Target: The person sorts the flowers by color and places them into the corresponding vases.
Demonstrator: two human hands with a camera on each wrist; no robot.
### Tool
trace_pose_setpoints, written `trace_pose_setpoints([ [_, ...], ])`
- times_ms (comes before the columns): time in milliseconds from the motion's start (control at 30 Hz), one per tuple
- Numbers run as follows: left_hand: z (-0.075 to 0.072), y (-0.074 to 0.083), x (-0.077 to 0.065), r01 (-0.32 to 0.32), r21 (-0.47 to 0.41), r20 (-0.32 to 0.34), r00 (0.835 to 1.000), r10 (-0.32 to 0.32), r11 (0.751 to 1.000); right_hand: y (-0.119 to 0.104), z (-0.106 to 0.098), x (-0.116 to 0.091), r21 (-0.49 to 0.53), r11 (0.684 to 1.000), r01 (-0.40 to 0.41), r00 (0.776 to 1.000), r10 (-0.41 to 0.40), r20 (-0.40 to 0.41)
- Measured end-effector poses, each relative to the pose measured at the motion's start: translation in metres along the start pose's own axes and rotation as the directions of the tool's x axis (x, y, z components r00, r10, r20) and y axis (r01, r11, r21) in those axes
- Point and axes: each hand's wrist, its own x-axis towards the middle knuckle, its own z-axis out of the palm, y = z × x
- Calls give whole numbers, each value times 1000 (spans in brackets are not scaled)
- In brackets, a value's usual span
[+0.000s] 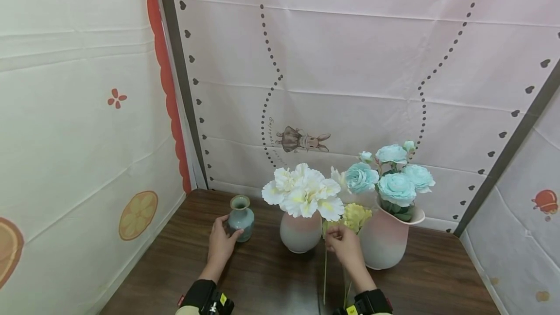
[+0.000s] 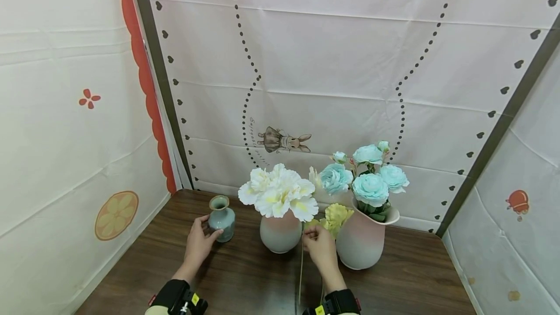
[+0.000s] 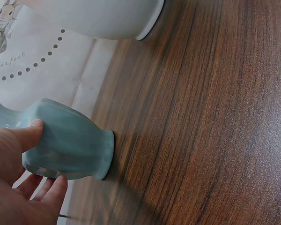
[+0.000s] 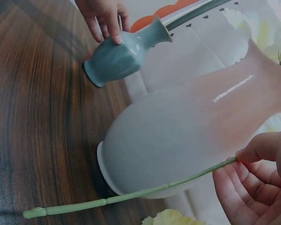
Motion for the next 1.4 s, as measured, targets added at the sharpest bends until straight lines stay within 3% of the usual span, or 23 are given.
trace_pose_setpoints([
  [367, 0, 0, -1, -10, 1, 1, 1000, 10, 1000, -13, -5, -4, -69, 991, 113, 993, -115, -32],
  [867, -1, 1, -2, -7, 2, -1, 1000, 7, 1000, -37, -6, -9, -65, 973, 221, 968, -227, -106],
  [1000, -1, 1, -2, -5, -4, -2, 1000, 5, 1000, -46, -6, -10, -40, 970, 240, 962, -243, -121],
  [1167, -1, 1, -2, -1, -7, -2, 1000, 1, 1000, -58, -7, -10, 69, 963, 262, 958, -251, -138],
  [1300, 0, 1, -2, 0, -7, -2, 1000, 0, 1000, -68, -10, -11, 93, 948, 304, 940, -282, -193],
  [1400, 0, 2, -2, -1, -11, -3, 1000, 1, 1000, -75, -12, -11, 95, 929, 357, 914, -327, -241],
])
